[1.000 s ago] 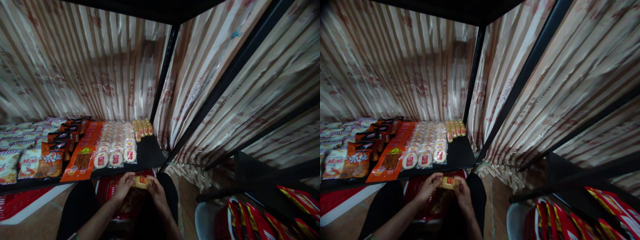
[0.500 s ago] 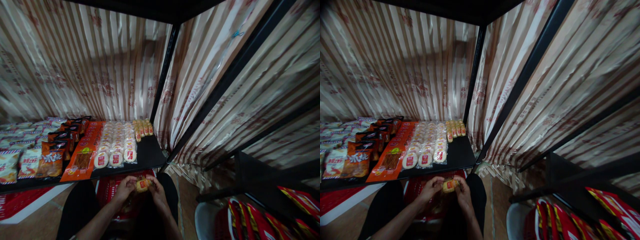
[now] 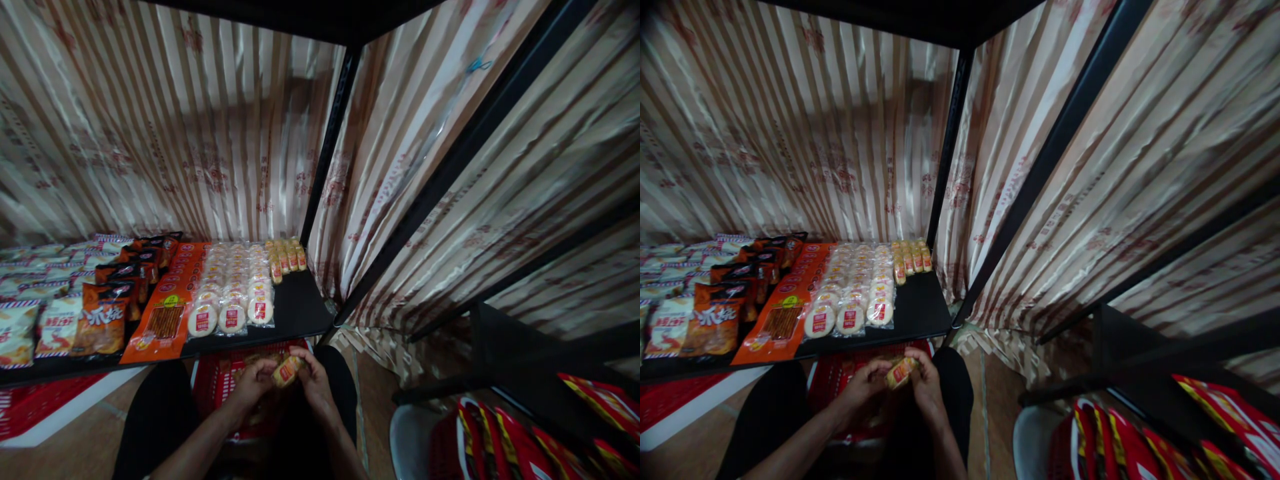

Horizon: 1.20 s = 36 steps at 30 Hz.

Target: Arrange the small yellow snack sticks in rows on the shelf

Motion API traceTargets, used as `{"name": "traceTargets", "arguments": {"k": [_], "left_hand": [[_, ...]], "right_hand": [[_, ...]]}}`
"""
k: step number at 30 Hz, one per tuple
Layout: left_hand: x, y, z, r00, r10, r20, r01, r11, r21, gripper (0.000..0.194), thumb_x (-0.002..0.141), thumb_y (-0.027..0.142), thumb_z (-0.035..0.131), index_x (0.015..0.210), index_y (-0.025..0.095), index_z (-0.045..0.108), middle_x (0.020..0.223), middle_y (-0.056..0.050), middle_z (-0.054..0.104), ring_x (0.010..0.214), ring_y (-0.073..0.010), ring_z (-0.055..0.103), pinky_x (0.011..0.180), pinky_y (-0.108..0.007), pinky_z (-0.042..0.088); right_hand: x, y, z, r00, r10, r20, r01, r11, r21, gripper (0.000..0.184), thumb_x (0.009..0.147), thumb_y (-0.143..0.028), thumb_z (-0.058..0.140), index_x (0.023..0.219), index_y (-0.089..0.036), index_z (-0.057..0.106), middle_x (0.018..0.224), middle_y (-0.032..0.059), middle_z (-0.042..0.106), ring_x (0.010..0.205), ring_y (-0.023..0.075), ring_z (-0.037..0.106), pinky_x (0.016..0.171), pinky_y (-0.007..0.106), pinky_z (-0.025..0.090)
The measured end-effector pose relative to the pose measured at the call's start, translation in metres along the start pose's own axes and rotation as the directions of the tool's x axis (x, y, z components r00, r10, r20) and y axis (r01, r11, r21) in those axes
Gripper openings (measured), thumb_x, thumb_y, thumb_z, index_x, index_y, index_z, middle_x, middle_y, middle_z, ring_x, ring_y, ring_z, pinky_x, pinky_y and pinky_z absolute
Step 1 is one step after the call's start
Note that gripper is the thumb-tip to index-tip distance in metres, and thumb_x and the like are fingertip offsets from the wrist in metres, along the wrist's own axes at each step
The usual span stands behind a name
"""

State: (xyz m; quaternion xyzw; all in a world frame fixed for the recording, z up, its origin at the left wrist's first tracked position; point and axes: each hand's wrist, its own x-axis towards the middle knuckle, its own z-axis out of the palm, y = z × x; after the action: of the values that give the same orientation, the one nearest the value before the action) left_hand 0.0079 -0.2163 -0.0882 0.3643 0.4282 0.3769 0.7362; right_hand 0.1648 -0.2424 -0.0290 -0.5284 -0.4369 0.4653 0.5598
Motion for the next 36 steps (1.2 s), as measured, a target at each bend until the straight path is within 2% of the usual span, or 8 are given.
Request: {"name": "traceTargets", "arguments": {"k": [7, 12, 17, 24, 29, 36], "left_hand": [[-0.006, 0.000, 0.007, 0.996, 0.015, 0.086, -0.013, 1.000, -0.021, 0.043, 0.049, 0.034, 0.078, 0.084, 0.015, 0.063, 0.085, -0.006, 0.069, 0.080, -0.0212, 0.062, 0.078, -0.032, 0.044], [-0.006, 0.002, 0.010, 0.996, 0.045, 0.075, -0.041, 0.998, -0.056, 0.043, 0.047, 0.033, 0.079, 0.083, 0.016, 0.063, 0.085, -0.006, 0.069, 0.081, -0.0214, 0.062, 0.078, -0.033, 0.044], [-0.006, 0.011, 0.015, 0.995, 0.083, 0.050, -0.081, 0.995, -0.052, 0.045, 0.048, 0.038, 0.079, 0.083, 0.015, 0.062, 0.086, -0.007, 0.069, 0.081, -0.0209, 0.062, 0.078, -0.032, 0.044], [-0.016, 0.041, 0.029, 0.992, 0.124, -0.025, -0.122, 0.991, 0.045, 0.040, 0.054, 0.036, 0.075, 0.085, 0.014, 0.061, 0.088, -0.008, 0.068, 0.077, -0.0183, 0.062, 0.074, -0.030, 0.045], [-0.015, 0.054, 0.037, 0.985, 0.154, -0.077, -0.149, 0.986, 0.072, 0.038, 0.057, 0.037, 0.072, 0.085, 0.014, 0.059, 0.082, -0.007, 0.068, 0.074, -0.0173, 0.061, 0.071, -0.028, 0.046], [-0.005, 0.056, 0.039, 0.971, 0.211, -0.112, -0.198, 0.973, 0.116, 0.032, 0.057, 0.036, 0.070, 0.076, 0.016, 0.053, 0.072, -0.002, 0.064, 0.064, -0.0126, 0.056, 0.062, -0.023, 0.043]], "right_hand": [[0.004, 0.001, 0.004, 0.999, 0.019, 0.032, -0.019, 1.000, -0.002, 0.019, 0.064, -0.022, 0.056, 0.081, -0.020, 0.065, 0.100, 0.0060, 0.065, 0.096, 0.0225, 0.060, 0.080, 0.032, 0.048], [0.006, 0.002, 0.009, 1.000, 0.009, -0.006, -0.008, 0.998, 0.056, 0.028, 0.064, -0.028, 0.061, 0.090, -0.021, 0.064, 0.104, 0.0073, 0.064, 0.097, 0.0218, 0.059, 0.082, 0.033, 0.048], [0.009, 0.007, 0.010, 0.995, 0.086, -0.044, -0.080, 0.988, 0.135, 0.039, 0.063, -0.029, 0.065, 0.101, -0.021, 0.057, 0.100, 0.0083, 0.064, 0.093, 0.0208, 0.061, 0.080, 0.034, 0.049], [0.012, 0.007, 0.014, 0.969, 0.027, -0.244, -0.016, 0.999, 0.046, 0.036, 0.062, -0.032, 0.066, 0.093, -0.019, 0.057, 0.087, 0.0048, 0.064, 0.077, 0.0154, 0.061, 0.073, 0.028, 0.051], [0.009, -0.006, 0.017, 0.992, -0.007, -0.122, 0.002, 0.999, -0.036, 0.025, 0.071, -0.037, 0.060, 0.089, -0.019, 0.057, 0.087, 0.0054, 0.065, 0.078, 0.0164, 0.062, 0.073, 0.029, 0.052], [0.010, -0.012, 0.021, 0.999, -0.009, -0.048, 0.006, 0.998, -0.070, 0.028, 0.075, -0.034, 0.058, 0.099, -0.019, 0.056, 0.092, 0.0063, 0.066, 0.080, 0.0175, 0.063, 0.071, 0.029, 0.052]]}}
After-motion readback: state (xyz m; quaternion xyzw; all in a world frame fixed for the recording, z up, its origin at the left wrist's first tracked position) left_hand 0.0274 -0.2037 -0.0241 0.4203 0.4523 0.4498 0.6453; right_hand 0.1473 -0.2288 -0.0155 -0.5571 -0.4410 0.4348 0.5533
